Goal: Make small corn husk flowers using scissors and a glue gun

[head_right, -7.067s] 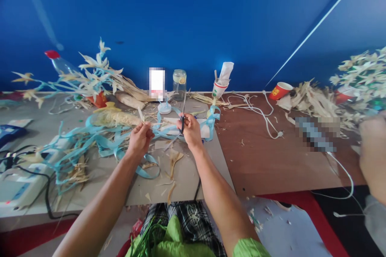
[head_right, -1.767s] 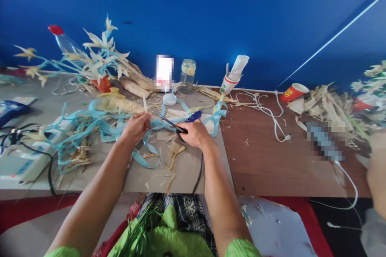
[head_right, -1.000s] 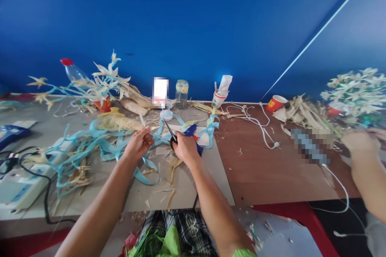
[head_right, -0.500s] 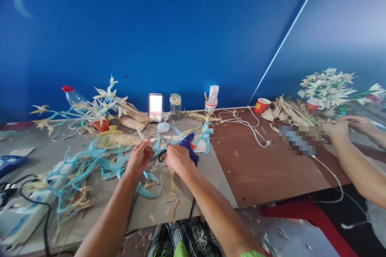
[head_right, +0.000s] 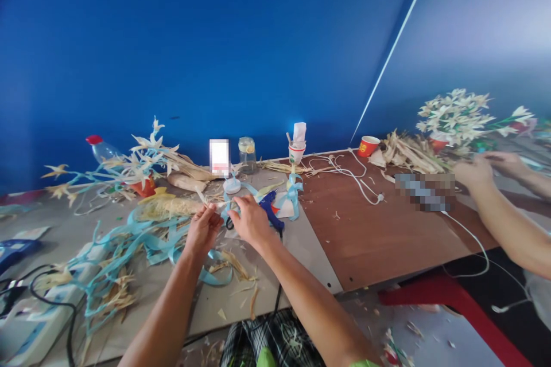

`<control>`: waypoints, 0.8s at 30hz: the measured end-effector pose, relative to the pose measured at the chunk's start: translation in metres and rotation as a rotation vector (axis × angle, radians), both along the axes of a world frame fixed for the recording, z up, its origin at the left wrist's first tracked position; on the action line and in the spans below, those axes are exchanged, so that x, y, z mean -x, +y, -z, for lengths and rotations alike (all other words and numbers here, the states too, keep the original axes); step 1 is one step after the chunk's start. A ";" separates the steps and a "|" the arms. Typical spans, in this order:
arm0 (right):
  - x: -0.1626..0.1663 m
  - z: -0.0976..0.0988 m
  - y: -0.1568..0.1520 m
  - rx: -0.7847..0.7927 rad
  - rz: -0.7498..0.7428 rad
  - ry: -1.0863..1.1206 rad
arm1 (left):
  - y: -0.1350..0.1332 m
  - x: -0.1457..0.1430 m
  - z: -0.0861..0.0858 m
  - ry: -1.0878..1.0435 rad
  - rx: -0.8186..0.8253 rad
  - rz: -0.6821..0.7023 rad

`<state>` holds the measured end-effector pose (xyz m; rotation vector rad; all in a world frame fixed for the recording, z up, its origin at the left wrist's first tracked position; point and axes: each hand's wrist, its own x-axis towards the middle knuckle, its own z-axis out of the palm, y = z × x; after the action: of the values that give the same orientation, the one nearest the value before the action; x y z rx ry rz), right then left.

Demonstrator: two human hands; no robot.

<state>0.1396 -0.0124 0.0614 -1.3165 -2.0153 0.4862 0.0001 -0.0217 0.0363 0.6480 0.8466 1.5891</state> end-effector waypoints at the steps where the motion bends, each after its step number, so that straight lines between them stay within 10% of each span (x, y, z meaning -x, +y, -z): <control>1: 0.002 0.002 0.003 0.019 -0.028 0.143 | 0.000 -0.001 0.000 0.010 -0.004 0.008; 12: 0.013 0.023 0.025 0.507 -0.057 1.161 | -0.003 -0.010 0.009 0.253 -0.029 0.119; 24: 0.005 0.031 0.030 0.428 -0.078 0.896 | 0.001 -0.005 0.014 0.386 0.072 0.142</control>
<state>0.1351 0.0174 0.0302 -0.9685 -1.2369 1.3250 0.0056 -0.0202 0.0223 0.9601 1.1087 1.3181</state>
